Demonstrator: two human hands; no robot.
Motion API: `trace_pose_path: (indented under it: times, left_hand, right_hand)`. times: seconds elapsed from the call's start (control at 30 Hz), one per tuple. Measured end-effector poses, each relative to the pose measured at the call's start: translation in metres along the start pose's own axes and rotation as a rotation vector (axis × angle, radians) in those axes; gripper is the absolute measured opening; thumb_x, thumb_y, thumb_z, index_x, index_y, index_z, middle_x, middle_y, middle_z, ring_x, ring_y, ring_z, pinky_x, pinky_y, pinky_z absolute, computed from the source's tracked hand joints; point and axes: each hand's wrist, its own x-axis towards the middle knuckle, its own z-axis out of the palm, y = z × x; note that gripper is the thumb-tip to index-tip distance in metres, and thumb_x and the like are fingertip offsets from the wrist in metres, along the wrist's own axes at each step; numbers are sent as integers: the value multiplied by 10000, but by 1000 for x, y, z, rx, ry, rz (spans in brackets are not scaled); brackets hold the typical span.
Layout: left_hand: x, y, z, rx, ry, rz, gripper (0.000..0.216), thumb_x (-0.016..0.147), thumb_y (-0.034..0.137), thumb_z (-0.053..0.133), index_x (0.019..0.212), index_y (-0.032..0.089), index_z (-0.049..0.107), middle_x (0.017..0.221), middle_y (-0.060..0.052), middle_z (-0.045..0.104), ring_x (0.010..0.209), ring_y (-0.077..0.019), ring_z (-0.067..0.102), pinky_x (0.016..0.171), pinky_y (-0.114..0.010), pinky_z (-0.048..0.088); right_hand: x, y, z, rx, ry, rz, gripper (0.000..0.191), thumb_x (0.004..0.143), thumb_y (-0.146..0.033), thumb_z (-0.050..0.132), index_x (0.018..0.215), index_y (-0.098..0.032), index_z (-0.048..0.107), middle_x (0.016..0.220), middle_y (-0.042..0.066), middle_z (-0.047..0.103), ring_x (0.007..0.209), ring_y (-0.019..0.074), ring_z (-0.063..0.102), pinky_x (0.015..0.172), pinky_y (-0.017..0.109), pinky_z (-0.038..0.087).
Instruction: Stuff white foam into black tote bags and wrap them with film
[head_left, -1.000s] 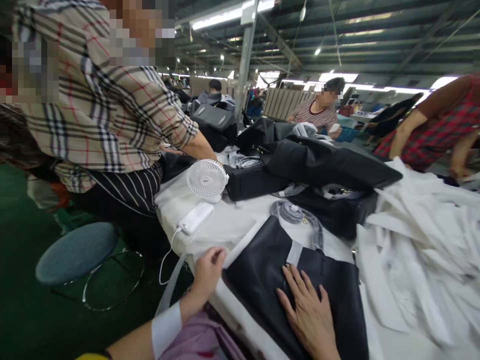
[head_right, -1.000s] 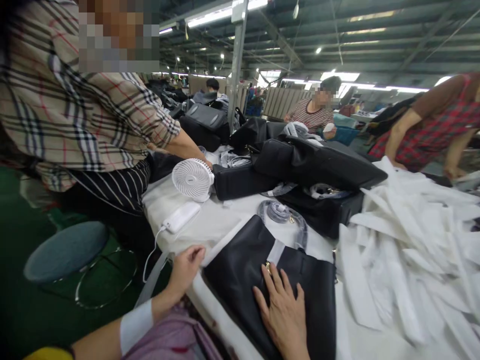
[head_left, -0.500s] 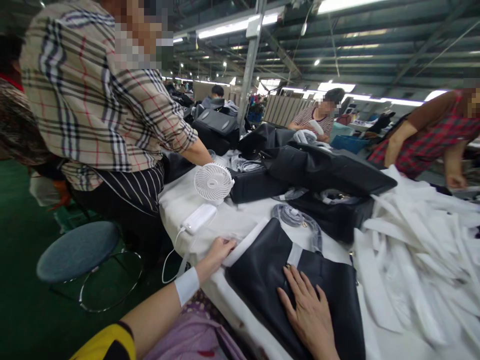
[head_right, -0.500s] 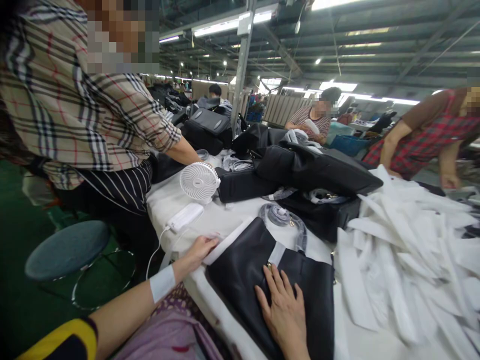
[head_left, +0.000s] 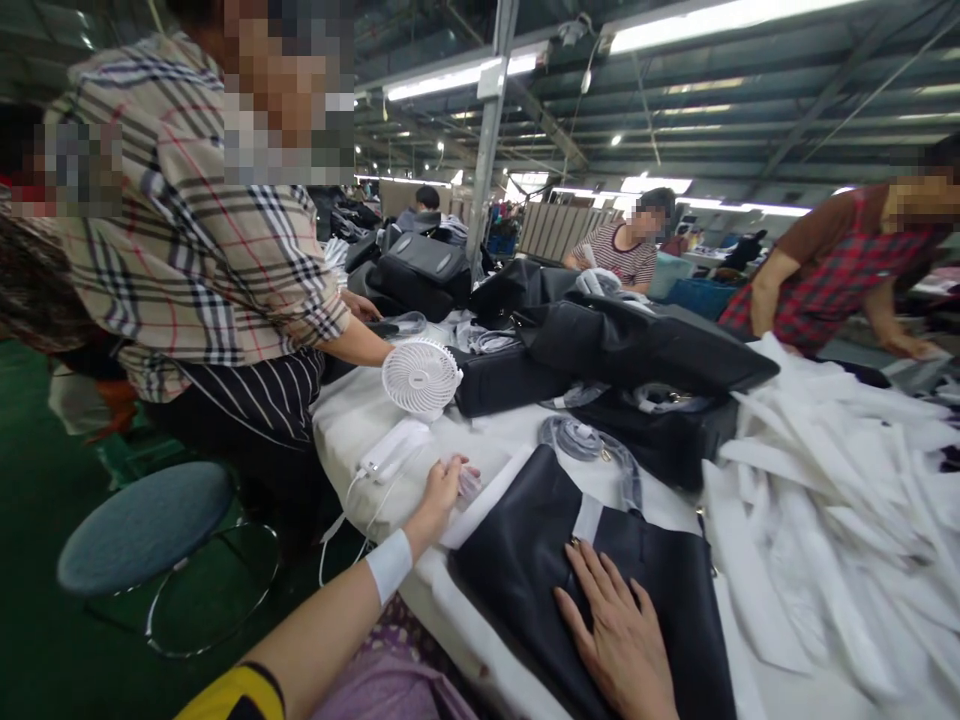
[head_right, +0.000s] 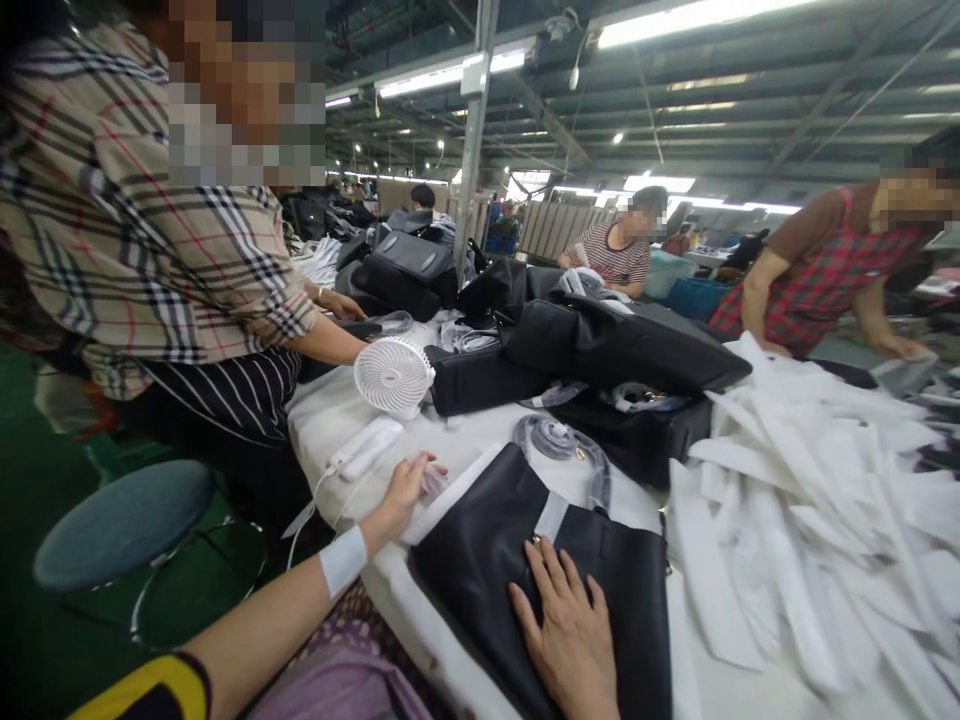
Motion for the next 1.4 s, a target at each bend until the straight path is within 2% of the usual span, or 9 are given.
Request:
trace_pose_path:
  times: [0.13, 0.33, 0.5, 0.7, 0.87, 0.97, 1.13, 1.27, 1.4]
  left_hand:
    - [11, 27, -6, -139, 59, 64, 330, 926, 475, 438, 1022, 165, 492, 869, -128, 703, 768, -211, 703, 784, -398, 544]
    - [24, 110, -19, -255, 110, 286, 401, 957, 511, 383, 1166, 175, 445, 1042, -149, 674, 961, -220, 682, 939, -429, 490]
    - [6, 147, 15, -198, -41, 467, 482, 984, 518, 341, 1297, 166, 446, 1113, -123, 670, 1100, -230, 625, 1057, -442, 391]
    - [-69, 79, 106, 188, -588, 521, 606, 948, 622, 289, 1286, 204, 568, 1346, -73, 570, 1340, -258, 423, 1181, -449, 198]
    - [-110, -16, 129, 427, -978, 321, 651, 954, 606, 264, 1368, 170, 514, 1404, -114, 511, 1338, -263, 422, 1169, -438, 269]
    - [-113, -49, 120, 512, -996, 312, 604, 962, 575, 279, 1382, 201, 499, 1417, -96, 497, 1338, -253, 420, 1178, -446, 258]
    - [-112, -63, 112, 540, -977, 256, 597, 976, 548, 244, 1446, 214, 400, 1499, -70, 397, 1393, -221, 348, 1188, -432, 242]
    - [-115, -69, 114, 644, -969, 367, 550, 985, 504, 258, 1453, 246, 388, 1558, -50, 286, 1443, -235, 238, 1207, -472, 135]
    - [-120, -76, 117, 861, -916, 519, 537, 994, 435, 264, 1489, 234, 313, 1553, -74, 293, 1454, -262, 194, 1197, -531, 76]
  right_hand:
    - [0, 2, 2, 5, 20, -6, 569, 911, -536, 369, 1416, -284, 445, 1479, 18, 431, 1311, 285, 435, 1040, 502, 335]
    - [0, 4, 7, 31, 62, -26, 565, 909, -531, 381, 1408, -276, 457, 1474, 20, 439, 1302, 292, 440, 1034, 500, 329]
    - [-1, -1, -1, 61, 37, 2, 544, 918, -496, 416, 1412, -271, 447, 1475, 32, 439, 1309, 289, 428, 1037, 499, 319]
    - [-6, -7, -11, 102, -30, 13, 539, 947, -478, 397, 1441, -261, 397, 1497, 60, 406, 1340, 291, 386, 1063, 510, 287]
    - [-11, -4, -8, 140, -87, 4, 545, 887, -367, 457, 1389, -156, 470, 1401, 128, 516, 1316, 310, 404, 1105, 527, 224]
    - [-13, -4, -6, 195, -85, -18, 531, 841, -292, 470, 1359, -184, 508, 1349, 119, 562, 1280, 314, 433, 1119, 541, 189]
    - [-19, -2, -6, 404, 41, 8, 583, 791, -265, 487, 1354, -113, 494, 1275, 160, 594, 1243, 314, 467, 1123, 527, 258]
    - [-25, 2, -1, 631, 273, 149, 568, 826, -177, 398, 1392, -146, 438, 1323, 137, 562, 1289, 273, 459, 1101, 483, 361]
    - [-27, 4, 4, 735, 428, 322, 606, 864, -200, 380, 1464, -136, 323, 1486, 137, 398, 1381, 259, 359, 1140, 483, 327]
